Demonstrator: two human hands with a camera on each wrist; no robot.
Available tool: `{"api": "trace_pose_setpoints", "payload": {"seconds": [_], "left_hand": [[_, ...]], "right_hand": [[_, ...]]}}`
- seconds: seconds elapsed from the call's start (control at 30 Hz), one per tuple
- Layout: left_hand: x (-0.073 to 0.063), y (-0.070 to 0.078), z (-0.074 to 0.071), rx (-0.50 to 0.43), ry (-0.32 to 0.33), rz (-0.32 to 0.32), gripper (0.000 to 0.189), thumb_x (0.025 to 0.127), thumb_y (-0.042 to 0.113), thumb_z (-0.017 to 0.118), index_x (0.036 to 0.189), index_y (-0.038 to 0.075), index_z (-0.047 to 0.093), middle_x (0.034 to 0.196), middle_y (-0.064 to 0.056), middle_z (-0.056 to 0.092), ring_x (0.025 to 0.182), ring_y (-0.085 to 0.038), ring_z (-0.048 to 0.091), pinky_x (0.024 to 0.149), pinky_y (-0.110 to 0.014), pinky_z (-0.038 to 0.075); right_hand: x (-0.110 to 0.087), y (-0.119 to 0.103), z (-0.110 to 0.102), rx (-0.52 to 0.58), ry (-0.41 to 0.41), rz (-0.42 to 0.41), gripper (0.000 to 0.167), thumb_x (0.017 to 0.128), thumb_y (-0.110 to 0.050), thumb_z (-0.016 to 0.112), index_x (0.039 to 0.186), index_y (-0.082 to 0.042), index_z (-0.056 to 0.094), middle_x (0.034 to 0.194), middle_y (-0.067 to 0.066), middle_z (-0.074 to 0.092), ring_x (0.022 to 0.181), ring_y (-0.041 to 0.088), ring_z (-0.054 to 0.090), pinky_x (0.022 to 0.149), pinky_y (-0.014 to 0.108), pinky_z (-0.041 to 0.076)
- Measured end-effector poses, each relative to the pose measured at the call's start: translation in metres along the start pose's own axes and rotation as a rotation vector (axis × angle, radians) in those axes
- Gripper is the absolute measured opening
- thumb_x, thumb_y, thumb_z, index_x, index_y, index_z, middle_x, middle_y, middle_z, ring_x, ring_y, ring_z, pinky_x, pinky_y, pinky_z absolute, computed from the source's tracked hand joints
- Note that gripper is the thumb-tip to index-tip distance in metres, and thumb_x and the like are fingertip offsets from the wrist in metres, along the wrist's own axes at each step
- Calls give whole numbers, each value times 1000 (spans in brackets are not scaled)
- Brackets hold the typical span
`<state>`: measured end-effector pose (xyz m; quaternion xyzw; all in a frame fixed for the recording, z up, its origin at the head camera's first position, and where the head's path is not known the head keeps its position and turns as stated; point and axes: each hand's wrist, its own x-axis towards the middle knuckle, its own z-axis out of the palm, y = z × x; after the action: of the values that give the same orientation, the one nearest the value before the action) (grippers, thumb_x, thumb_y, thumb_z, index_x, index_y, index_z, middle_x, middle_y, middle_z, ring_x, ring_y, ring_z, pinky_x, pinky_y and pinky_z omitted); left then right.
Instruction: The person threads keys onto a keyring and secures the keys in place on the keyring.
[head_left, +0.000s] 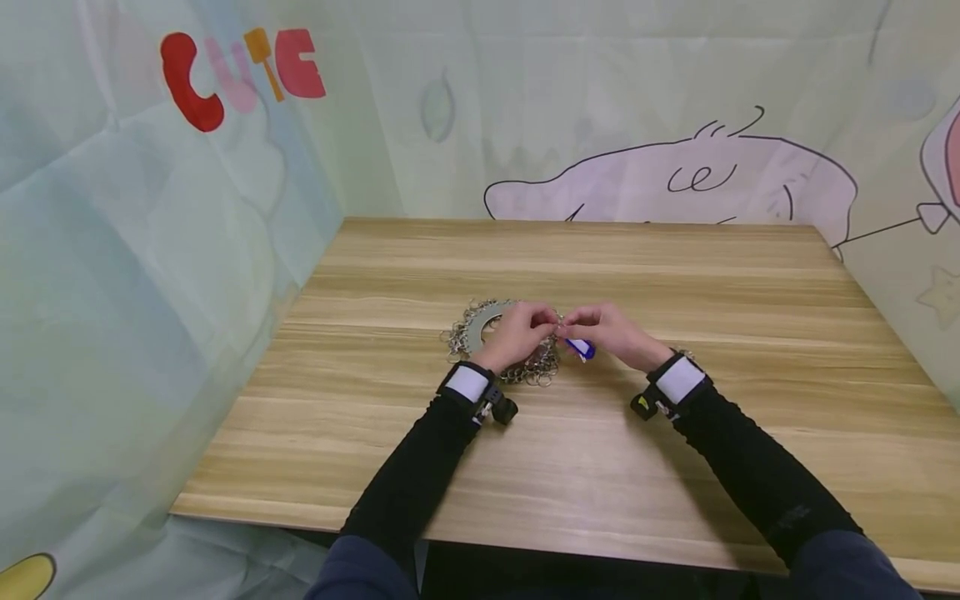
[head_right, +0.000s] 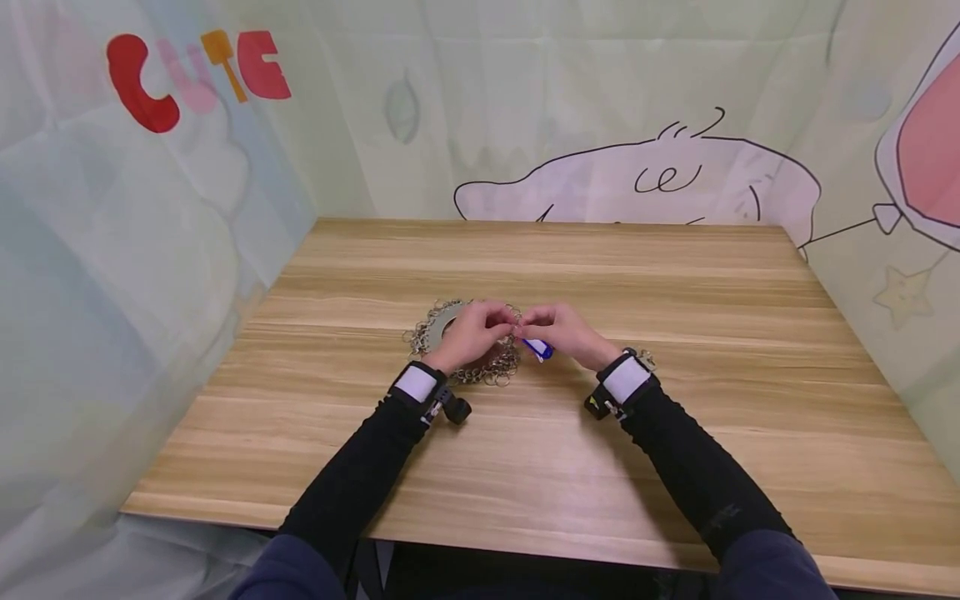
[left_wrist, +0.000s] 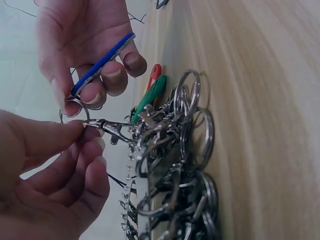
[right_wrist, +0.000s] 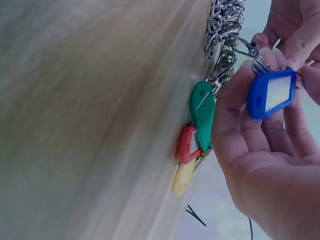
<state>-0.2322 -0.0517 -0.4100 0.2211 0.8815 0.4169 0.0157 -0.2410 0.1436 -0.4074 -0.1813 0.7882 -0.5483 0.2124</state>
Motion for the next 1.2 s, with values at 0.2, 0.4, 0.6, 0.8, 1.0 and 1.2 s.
{"api": "trace_pose_setpoints", "payload": {"seconds": [0.2,0.4,0.6,0.8,1.0,1.2], "left_hand": [[1,1,-1,-10,18,11,10,94,9,60,97,5,69,92,-9,72,79,-15,64,68,-18,47],[0,1,-1,-31,27,3,11,93,7,60,96,4,70,94,-10,73,81,-17,66,69,-18,48],[0,0,0,-31,51,11,12,92,6,61,97,3,71,95,-11,74,84,-19,67,72,-21,50],[0,1,1,-45,62,41,12,92,3,61,96,2,72,93,-11,74,84,-20,68,73,-21,51],[1,0,2,-38,63,56,10,90,3,62,92,2,72,89,-11,73,79,-18,66,70,-17,49],[2,0,4,-27,79,69,10,89,2,62,90,2,72,87,-11,73,78,-17,65,69,-16,48]], "right_hand": [[2,0,0,-28,-5,-16,28,94,-21,62,110,1,66,108,22,69,83,12,65,69,23,50],[1,-2,2,-51,-7,-20,28,94,-19,61,114,0,67,116,20,68,83,6,63,69,22,49],[-1,-4,4,-51,-5,-52,27,95,-15,59,114,3,66,110,26,68,82,5,65,66,19,48],[-1,-5,5,-75,18,-71,25,95,-13,59,109,5,67,110,27,68,84,7,66,69,17,49],[-1,-6,6,-114,36,-88,23,93,-14,61,105,4,69,106,26,70,80,6,65,68,18,49],[0,-3,8,-125,71,-108,20,92,-10,61,102,5,69,101,26,71,82,11,68,67,18,51]]}}
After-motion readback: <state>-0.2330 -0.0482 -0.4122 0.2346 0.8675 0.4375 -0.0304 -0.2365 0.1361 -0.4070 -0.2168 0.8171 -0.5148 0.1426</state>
